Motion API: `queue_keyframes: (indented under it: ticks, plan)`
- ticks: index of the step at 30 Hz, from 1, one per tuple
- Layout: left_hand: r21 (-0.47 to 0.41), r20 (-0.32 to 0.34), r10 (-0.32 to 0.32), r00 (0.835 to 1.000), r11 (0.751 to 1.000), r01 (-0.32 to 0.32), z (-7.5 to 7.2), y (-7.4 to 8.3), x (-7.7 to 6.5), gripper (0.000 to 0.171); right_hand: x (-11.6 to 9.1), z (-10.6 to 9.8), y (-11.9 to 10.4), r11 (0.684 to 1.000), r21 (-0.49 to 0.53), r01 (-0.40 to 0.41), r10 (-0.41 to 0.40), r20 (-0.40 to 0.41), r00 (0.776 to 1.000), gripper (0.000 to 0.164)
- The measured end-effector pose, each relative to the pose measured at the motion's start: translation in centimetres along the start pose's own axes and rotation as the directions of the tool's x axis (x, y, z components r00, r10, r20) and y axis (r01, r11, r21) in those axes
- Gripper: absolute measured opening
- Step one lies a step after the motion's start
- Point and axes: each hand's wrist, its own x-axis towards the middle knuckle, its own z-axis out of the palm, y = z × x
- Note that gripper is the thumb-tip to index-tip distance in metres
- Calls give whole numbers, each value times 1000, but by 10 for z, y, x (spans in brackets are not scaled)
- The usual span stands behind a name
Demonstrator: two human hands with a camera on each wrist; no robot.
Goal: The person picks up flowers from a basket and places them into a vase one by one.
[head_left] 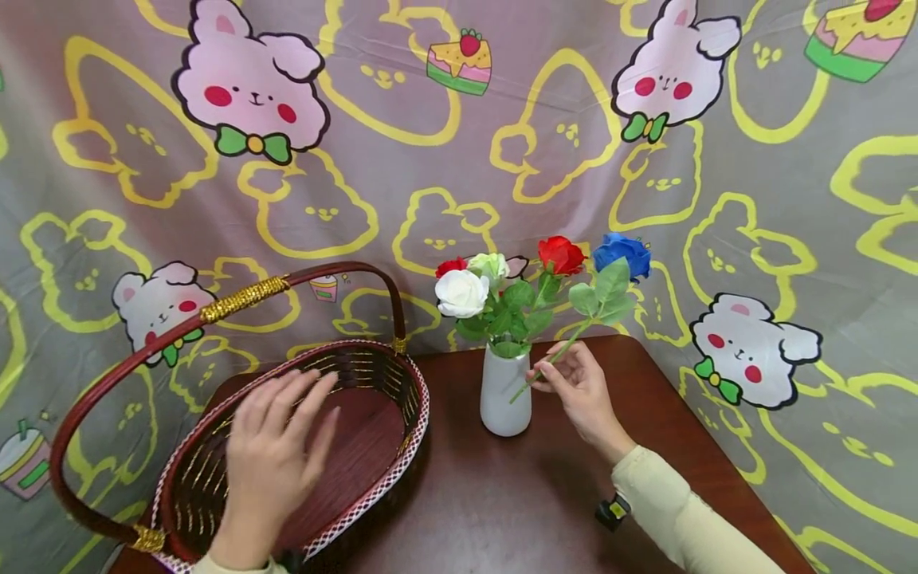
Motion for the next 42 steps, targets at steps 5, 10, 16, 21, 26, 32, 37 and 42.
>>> queue_keyframes:
  ticks: [5, 10, 16, 21, 26, 32, 37, 42]
  plan:
    - [-197, 274, -25, 961, 977, 82, 46, 44, -33, 41, -3, -7, 1, 999, 36, 11, -11, -12, 1000, 16]
    - [-288, 573, -126, 810, 894, 342, 100, 84, -65, 64, 0, -15, -1, 996, 65, 54, -51, -40, 998, 18]
    - [-316, 754, -229, 616, 696, 645, 159, 105, -79, 92, 2, -21, -3, 994, 71, 79, -76, -44, 996, 21]
    - [-331, 806, -280, 521, 516, 790, 196, 109, -80, 109, 2, -24, -4, 995, 58, 84, -81, -51, 995, 22]
    - [-337, 839, -286, 462, 393, 855, 219, 114, -82, 115, 3, -24, -4, 993, 74, 92, -88, -55, 995, 21]
    - [-310, 816, -334, 471, 435, 845, 230, 117, -85, 107, 7, -23, -6, 995, 46, 83, -80, -65, 995, 20]
    - [-251, 804, -375, 462, 491, 834, 228, 118, -87, 106, 9, -23, -8, 997, 19, 81, -79, -59, 995, 22]
    - [-220, 753, -413, 512, 575, 788, 230, 118, -85, 108, 13, -22, -11, 996, 10, 89, -88, -85, 993, 19]
